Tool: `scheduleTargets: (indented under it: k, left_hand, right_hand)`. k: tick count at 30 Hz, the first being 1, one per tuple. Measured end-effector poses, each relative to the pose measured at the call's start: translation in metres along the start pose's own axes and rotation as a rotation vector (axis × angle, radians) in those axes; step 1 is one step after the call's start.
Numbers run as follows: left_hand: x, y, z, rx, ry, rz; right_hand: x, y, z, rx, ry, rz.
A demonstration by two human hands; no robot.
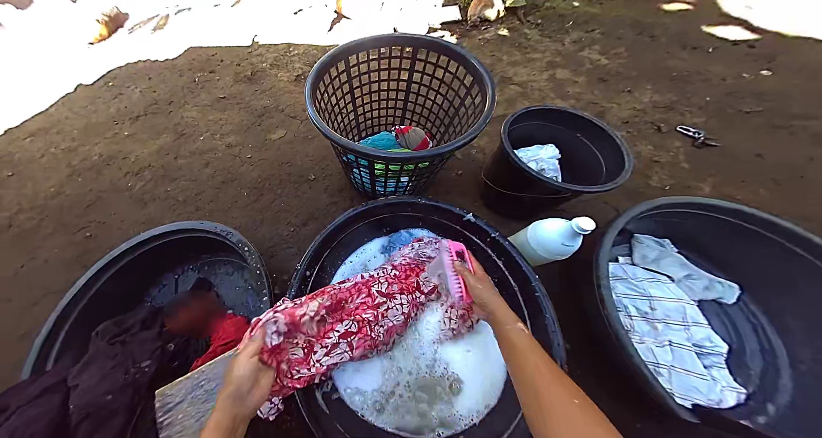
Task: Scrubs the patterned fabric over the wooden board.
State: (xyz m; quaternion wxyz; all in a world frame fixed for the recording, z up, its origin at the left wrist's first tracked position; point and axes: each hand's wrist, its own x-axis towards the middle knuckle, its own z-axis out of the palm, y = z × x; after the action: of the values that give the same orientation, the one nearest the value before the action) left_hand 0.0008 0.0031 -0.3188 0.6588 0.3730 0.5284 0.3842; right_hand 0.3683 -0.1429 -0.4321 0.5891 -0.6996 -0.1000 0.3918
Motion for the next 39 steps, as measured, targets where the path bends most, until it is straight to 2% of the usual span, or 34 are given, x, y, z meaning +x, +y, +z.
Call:
scheduleTargets:
  k: [3, 4, 6, 8, 10, 12, 13, 14, 16, 18, 20, 23, 26, 29, 32, 33, 34, 36, 37, 38, 39]
  left_hand:
    - [-0.001, 0.011, -0.011, -0.4, -0.067, -0.008]
    - [-0.001, 0.009, -0.014, -0.43, -0.07, -0.033]
    - [-0.01, -0.002, -0.009, -0.33, -0.097, -0.165]
    - [-0.022, -0.012, 0.005, -0.04, -0.185, -0.422]
    - [-0.025, -0.024, 0.015, 0.369, -0.387, -0.594]
    - [-0.019, -0.034, 0.028, 0.85, -0.594, -0.586]
    - [-0.016, -0.035, 0.034, 1.029, -0.666, -0.538]
    - [-0.014, -0.035, 0.038, 1.092, -0.688, -0.453]
    - [-0.016, -0.031, 0.035, 0.898, -0.58, -0.251]
    - [-0.016, -0.024, 0.024, 0.414, -0.402, -0.058]
    - [-0.012, -0.011, 0.01, -0.04, -0.29, 0.019]
    - [-0.01, 0.013, -0.021, -0.305, -0.178, 0.122]
    - [-0.013, 0.018, -0.049, -0.282, 0.001, 0.186]
    - [-0.013, 0.002, -0.065, -0.151, -0.029, 0.103]
    - [-0.018, -0.003, -0.054, 0.337, 0.149, 0.045]
    - [-0.017, -0.003, -0.053, 0.493, 0.212, 0.032]
    - [-0.014, -0.004, -0.056, 0.599, 0.262, 0.023]
    - [-0.011, -0.008, -0.065, 0.657, 0.32, 0.009]
    - [-0.01, -0.009, -0.068, 0.642, 0.337, 0.012]
    - [-0.01, -0.009, -0.069, 0.619, 0.362, 0.006]
    - [-0.01, -0.008, -0.068, 0.599, 0.378, -0.009]
  right_hand:
    - [0.002, 0.007, -0.013, 0.133, 0.119, -0.007]
    - [0.002, 0.009, -0.018, 0.144, 0.152, -0.01]
    - [0.001, 0.013, -0.023, 0.132, 0.192, -0.022]
    - [0.001, 0.019, -0.021, 0.118, 0.216, -0.026]
    - [0.0, 0.025, -0.017, 0.097, 0.225, -0.017]
    - [-0.003, 0.031, -0.013, 0.039, 0.212, 0.0]
    - [-0.004, 0.033, -0.011, -0.001, 0.205, 0.005]
    - [-0.003, 0.038, -0.01, -0.037, 0.205, 0.012]
    - [-0.002, 0.05, -0.009, -0.078, 0.205, 0.032]
    - [0.001, 0.054, 0.0, -0.05, 0.185, 0.034]
    - [0.002, 0.055, 0.015, -0.047, 0.129, 0.009]
    - [0.0, 0.044, 0.047, -0.153, -0.026, -0.045]
    - [-0.014, 0.014, 0.085, -0.558, -0.113, -0.075]
    - [-0.067, -0.016, 0.148, -0.713, -0.175, -0.172]
    - [-0.15, -0.011, 0.218, -0.687, -0.503, -0.501]
    - [-0.166, -0.005, 0.232, -0.718, -0.632, -0.579]
    - [-0.168, 0.004, 0.24, -0.74, -0.673, -0.653]
    - [-0.143, 0.022, 0.225, -0.809, -0.53, -0.683]
    - [-0.116, 0.035, 0.203, -0.824, -0.351, -0.692]
    - [-0.085, 0.046, 0.171, -0.879, -0.173, -0.645]
    - [-0.054, 0.044, 0.132, -0.955, -0.085, -0.465]
